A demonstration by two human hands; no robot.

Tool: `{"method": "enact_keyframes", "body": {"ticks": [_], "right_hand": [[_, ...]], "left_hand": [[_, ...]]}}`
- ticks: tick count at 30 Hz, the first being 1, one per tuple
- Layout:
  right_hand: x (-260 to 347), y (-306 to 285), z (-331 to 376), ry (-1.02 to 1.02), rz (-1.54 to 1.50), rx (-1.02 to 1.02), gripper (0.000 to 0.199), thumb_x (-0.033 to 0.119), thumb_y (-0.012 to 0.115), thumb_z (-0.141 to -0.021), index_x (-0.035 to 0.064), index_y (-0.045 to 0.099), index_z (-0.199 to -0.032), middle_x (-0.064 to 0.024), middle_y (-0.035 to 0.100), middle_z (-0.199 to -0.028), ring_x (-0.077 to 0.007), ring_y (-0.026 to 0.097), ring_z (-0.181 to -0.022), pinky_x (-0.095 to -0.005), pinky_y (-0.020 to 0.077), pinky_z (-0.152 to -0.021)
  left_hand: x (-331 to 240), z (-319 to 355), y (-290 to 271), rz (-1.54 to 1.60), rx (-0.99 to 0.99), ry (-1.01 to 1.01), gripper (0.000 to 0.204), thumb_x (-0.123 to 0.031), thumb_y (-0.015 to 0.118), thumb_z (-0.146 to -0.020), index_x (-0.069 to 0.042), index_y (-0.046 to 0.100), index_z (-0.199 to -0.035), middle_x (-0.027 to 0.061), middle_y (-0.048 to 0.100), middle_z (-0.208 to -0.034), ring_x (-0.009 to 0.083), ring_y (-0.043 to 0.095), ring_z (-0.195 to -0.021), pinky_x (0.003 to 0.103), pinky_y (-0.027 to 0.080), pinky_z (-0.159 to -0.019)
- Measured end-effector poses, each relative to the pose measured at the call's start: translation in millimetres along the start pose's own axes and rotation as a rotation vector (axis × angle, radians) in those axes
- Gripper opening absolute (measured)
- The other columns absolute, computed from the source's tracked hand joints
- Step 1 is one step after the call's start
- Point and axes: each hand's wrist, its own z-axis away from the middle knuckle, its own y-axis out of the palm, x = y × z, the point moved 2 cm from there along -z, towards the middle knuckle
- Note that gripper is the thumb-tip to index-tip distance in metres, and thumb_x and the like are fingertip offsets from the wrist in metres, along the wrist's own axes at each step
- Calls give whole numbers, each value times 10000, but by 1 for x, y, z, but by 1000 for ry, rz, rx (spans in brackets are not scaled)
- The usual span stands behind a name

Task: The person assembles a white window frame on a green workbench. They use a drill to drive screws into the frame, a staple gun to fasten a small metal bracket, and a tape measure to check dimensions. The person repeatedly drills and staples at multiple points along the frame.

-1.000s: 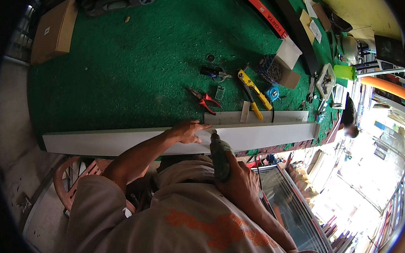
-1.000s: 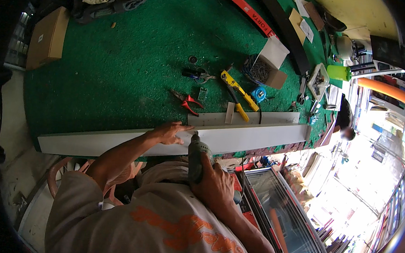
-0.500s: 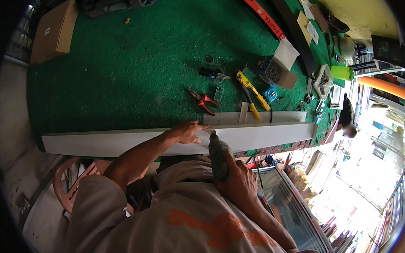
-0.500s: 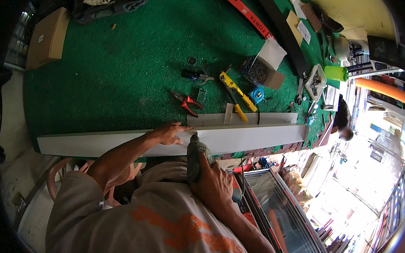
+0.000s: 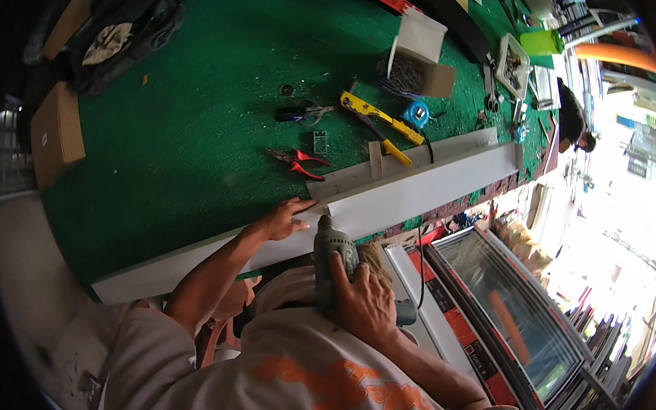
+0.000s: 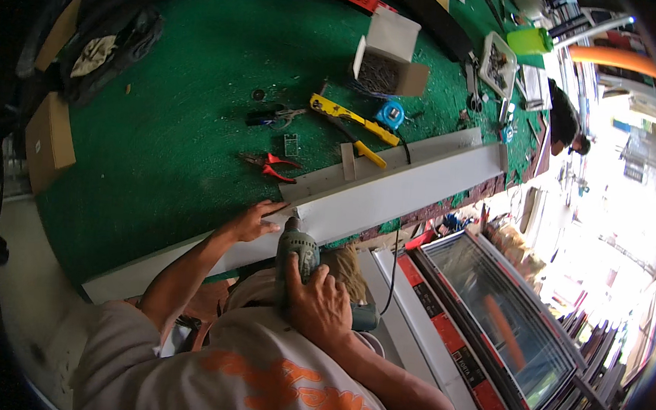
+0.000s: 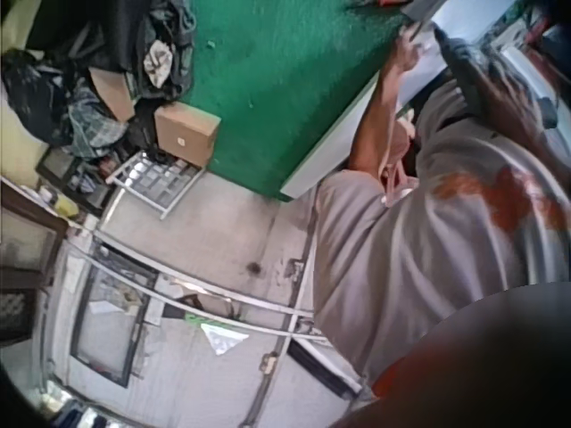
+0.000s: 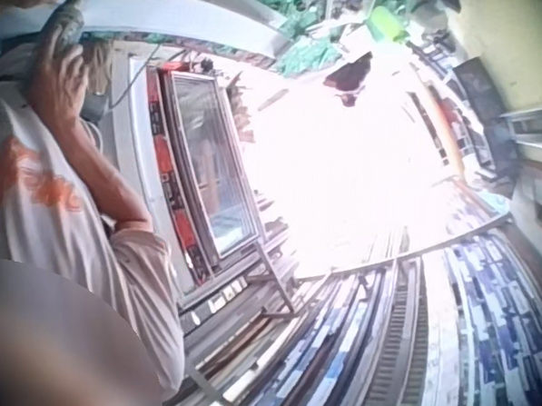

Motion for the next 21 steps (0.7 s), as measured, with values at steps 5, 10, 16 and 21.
{"method": "enact_keyframes", "body": {"ticks": [5, 10, 16, 21], "right_hand": [[-2, 10, 1, 56, -82, 1, 877, 352, 754, -795, 170, 351, -1552, -360, 555, -1225, -456, 670, -989, -536, 543, -830], [-4, 10, 2, 65, -129, -54, 821, 291, 717, -823, 159, 353, -1546, -350, 568, -1179, -457, 683, -933, -532, 547, -799], [6, -2, -3, 130, -127, 65, 845, 283, 731, -803, 163, 343, -1545, -287, 590, -1095, -452, 685, -935, -544, 541, -765], [16, -12, -8, 155, -107, 91, 857, 275, 751, -772, 147, 359, -1523, -264, 594, -1088, -429, 675, -982, -536, 521, -837]], "left_hand": [[-5, 7, 2, -31, -6, -24, 675, -239, 722, -879, -149, 494, -1509, 167, 541, -1485, 441, 445, -1390, 468, 345, -1179], [-5, 3, -3, -12, 18, 79, 677, -245, 704, -882, -99, 485, -1507, 159, 540, -1488, 410, 491, -1346, 452, 363, -1166], [-6, 4, -4, -117, -28, 161, 695, -215, 708, -881, -134, 467, -1527, 204, 611, -1316, 378, 585, -1138, 427, 476, -1027], [-8, 5, -5, -56, 14, 61, 703, -238, 721, -882, -238, 463, -1536, 201, 591, -1190, 373, 594, -1117, 444, 491, -999]]}}
